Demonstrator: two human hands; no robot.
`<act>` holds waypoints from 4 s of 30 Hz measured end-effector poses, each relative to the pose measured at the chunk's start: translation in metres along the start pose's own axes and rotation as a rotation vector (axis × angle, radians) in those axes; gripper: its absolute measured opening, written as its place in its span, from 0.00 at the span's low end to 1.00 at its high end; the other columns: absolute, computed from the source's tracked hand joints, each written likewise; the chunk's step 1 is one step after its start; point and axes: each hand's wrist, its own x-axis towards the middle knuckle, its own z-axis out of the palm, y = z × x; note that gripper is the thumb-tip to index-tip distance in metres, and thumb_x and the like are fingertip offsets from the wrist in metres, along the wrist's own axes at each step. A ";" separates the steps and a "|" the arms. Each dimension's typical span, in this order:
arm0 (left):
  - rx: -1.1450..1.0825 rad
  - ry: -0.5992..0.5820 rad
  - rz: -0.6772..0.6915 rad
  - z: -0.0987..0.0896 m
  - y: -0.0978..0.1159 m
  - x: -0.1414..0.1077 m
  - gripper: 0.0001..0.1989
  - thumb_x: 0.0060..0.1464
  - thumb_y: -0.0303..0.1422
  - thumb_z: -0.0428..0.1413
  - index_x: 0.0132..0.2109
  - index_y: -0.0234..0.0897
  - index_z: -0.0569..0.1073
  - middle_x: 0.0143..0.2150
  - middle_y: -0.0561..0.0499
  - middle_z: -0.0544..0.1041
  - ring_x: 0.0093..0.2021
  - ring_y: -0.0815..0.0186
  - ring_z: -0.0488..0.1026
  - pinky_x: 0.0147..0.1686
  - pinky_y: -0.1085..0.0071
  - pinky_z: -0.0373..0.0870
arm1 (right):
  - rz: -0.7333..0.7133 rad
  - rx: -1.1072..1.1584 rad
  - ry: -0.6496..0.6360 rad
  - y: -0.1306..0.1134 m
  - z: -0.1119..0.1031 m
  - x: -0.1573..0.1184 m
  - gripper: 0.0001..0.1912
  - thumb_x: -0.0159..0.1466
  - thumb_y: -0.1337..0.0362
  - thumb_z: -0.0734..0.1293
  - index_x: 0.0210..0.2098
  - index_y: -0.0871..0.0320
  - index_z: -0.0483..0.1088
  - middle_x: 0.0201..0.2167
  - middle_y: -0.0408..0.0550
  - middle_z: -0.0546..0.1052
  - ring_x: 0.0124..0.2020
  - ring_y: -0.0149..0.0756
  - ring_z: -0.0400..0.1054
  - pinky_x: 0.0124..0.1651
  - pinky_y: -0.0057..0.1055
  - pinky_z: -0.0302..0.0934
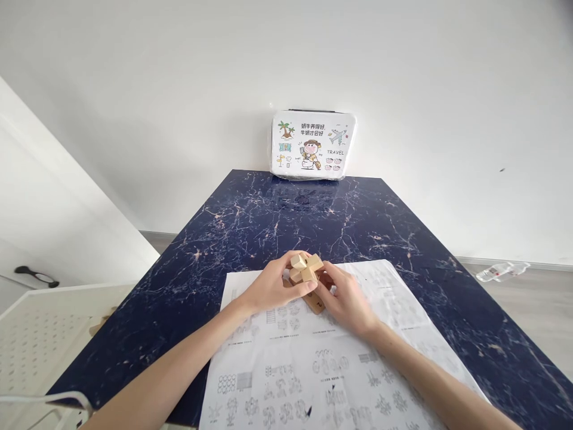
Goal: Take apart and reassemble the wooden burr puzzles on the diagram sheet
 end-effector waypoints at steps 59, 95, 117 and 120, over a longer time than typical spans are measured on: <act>0.099 0.241 0.090 0.024 0.001 -0.006 0.27 0.54 0.48 0.66 0.57 0.42 0.74 0.45 0.50 0.85 0.41 0.59 0.82 0.42 0.63 0.78 | 0.123 0.309 -0.150 0.012 -0.007 0.006 0.05 0.70 0.61 0.64 0.39 0.56 0.70 0.30 0.43 0.72 0.29 0.32 0.63 0.31 0.28 0.60; 0.033 0.033 0.205 0.019 0.004 -0.008 0.31 0.54 0.43 0.68 0.63 0.48 0.72 0.45 0.51 0.83 0.37 0.62 0.80 0.35 0.67 0.79 | 0.262 0.970 -0.437 0.006 -0.013 0.010 0.29 0.69 0.38 0.66 0.55 0.54 0.72 0.36 0.50 0.78 0.27 0.34 0.67 0.25 0.27 0.62; -0.042 0.117 0.155 0.020 -0.001 -0.006 0.30 0.55 0.42 0.67 0.63 0.45 0.71 0.46 0.49 0.83 0.38 0.61 0.82 0.34 0.67 0.81 | 0.297 0.900 -0.329 0.010 -0.010 0.009 0.21 0.69 0.44 0.70 0.37 0.56 0.71 0.27 0.43 0.70 0.23 0.31 0.59 0.26 0.29 0.60; -0.030 0.111 0.159 0.020 -0.003 -0.006 0.30 0.55 0.40 0.67 0.63 0.45 0.70 0.46 0.49 0.83 0.37 0.61 0.82 0.34 0.67 0.80 | 0.300 0.929 -0.344 0.012 -0.011 0.009 0.20 0.69 0.45 0.71 0.39 0.56 0.72 0.27 0.43 0.70 0.23 0.30 0.59 0.27 0.29 0.60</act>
